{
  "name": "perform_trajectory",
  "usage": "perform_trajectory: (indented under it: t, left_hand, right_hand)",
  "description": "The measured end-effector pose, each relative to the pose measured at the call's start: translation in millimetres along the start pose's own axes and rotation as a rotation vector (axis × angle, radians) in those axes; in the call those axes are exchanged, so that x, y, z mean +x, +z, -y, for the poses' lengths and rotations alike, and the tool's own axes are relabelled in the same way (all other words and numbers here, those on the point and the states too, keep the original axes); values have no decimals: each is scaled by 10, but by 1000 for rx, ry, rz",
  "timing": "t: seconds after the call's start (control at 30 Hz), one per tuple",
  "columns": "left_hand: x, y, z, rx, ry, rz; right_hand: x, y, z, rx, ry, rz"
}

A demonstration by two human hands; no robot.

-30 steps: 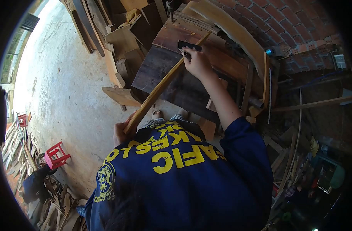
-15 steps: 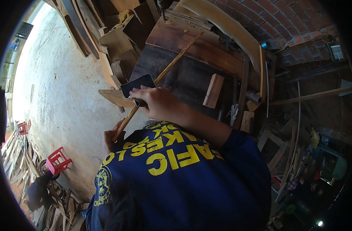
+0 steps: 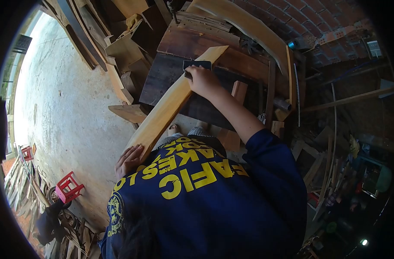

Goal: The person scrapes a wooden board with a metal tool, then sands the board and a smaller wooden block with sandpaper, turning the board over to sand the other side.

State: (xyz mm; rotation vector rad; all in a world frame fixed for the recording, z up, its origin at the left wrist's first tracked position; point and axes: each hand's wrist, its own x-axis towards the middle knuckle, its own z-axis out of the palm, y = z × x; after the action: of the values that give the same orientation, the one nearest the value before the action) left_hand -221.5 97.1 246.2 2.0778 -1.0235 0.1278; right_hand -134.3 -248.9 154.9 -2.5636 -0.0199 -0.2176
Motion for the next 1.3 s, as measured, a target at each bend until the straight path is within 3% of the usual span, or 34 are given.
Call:
perform_trajectory:
  t: [0.1, 0.17, 0.27, 0.37, 0.43, 0.5, 0.57, 0.63, 0.7, 0.77, 0.83, 0.97, 1.03, 1.07, 1.1, 1.3]
  left_hand:
    - [46, -24, -50, 82, 46, 64]
    - [53, -43, -65, 129, 58, 89]
    - [87, -55, -80, 152, 91, 108]
    - [52, -48, 63, 51, 32, 26]
    - [44, -53, 164, 65, 38, 21]
    - [-4, 14, 216, 75, -68, -146]
    - [29, -2, 169, 104, -135, -120]
    - [66, 17, 156, 133, -189, -155]
    - [131, 46, 156, 129, -169, -132]
    - [236, 77, 151, 134, 70, 45]
    - [288, 154, 92, 129, 109, 90]
    - [482, 209, 22, 231, 160, 92]
    - [428, 185, 198, 127, 84, -12]
    - [516, 134, 152, 126, 44, -27]
    - [569, 127, 167, 131, 54, -28]
    - [847, 127, 173, 137, -101, -167]
  right_hand:
    - [114, -64, -332, -8, 220, -13]
    - [168, 14, -710, -48, 276, -46]
    - [265, 211, -1213, 98, 240, -270]
    - [212, 109, -891, 160, 276, -255]
    - [3, -149, -162, 239, 202, -162]
    - [-244, -161, 353, 338, -53, -120]
    - [-379, -164, 664, 333, -243, -118]
    - [-329, -67, 507, 404, -172, -125]
    - [-121, -24, 150, 164, -88, -261]
    - [37, 15, -262, 119, 168, -168]
    - [183, 8, -629, 78, 333, -173]
    - [341, 6, -863, 139, 322, -277]
    - [259, -115, -496, 264, 302, -312]
    - [197, -276, -190, 319, 390, -199]
    - [111, -109, -139, 372, 223, -339]
    - [39, -81, 156, 495, 132, -412]
